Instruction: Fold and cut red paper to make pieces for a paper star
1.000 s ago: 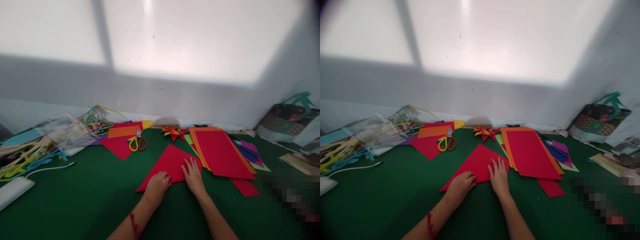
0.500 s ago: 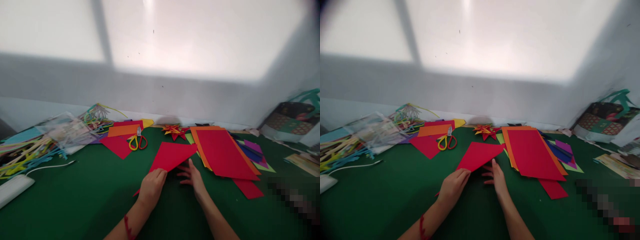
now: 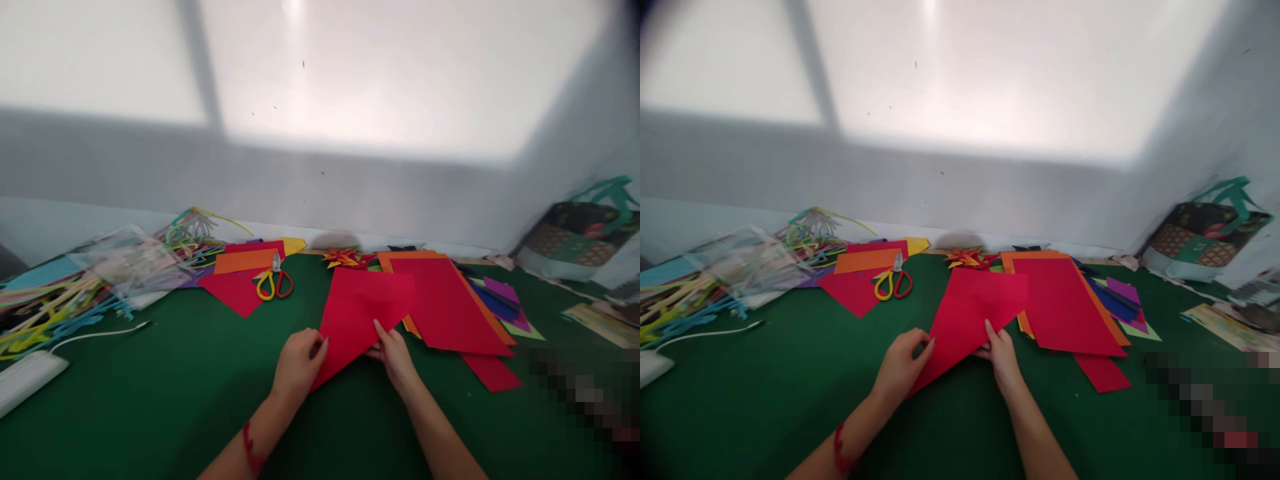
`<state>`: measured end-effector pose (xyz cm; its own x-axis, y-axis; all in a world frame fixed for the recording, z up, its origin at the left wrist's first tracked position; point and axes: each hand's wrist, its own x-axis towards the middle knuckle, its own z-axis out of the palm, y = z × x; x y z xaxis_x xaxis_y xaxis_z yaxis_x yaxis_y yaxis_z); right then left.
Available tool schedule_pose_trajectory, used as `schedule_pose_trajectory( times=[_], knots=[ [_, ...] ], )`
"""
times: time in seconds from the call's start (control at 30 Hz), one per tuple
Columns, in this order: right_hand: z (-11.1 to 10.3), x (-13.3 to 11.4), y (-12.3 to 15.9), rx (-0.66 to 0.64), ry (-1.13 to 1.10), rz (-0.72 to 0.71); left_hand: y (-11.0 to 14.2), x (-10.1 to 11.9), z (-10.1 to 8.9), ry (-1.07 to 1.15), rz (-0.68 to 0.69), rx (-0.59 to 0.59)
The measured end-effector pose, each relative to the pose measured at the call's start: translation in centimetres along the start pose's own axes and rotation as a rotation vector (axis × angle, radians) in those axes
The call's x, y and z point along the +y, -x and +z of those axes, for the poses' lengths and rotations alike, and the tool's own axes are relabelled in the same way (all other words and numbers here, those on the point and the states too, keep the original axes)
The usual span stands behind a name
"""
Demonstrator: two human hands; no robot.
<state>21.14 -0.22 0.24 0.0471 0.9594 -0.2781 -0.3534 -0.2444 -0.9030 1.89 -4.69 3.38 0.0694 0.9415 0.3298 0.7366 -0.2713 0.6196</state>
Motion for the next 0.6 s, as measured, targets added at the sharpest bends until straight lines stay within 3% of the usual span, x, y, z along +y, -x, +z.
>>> schedule_pose_trajectory(
  times=[0.17,0.3,0.37,0.5,0.6],
  knots=[
    [-0.6,-0.6,-0.1,-0.013,-0.025,-0.051,-0.5,-0.9,-0.6,0.196,-0.142,0.039],
    [-0.3,-0.7,0.2,-0.028,-0.017,-0.078,-0.9,-2.0,0.5,0.472,-0.237,0.12],
    [0.1,-0.7,0.3,-0.028,0.001,-0.076,-1.0,-2.4,1.4,0.679,-0.35,0.041],
    [0.8,-0.4,0.5,-0.04,0.022,-0.063,-0.8,-2.9,2.8,0.987,-0.45,-0.264],
    [1.1,-0.2,0.6,-0.075,0.035,-0.063,-0.5,-3.1,2.9,1.078,-0.461,-0.316]
  ],
)
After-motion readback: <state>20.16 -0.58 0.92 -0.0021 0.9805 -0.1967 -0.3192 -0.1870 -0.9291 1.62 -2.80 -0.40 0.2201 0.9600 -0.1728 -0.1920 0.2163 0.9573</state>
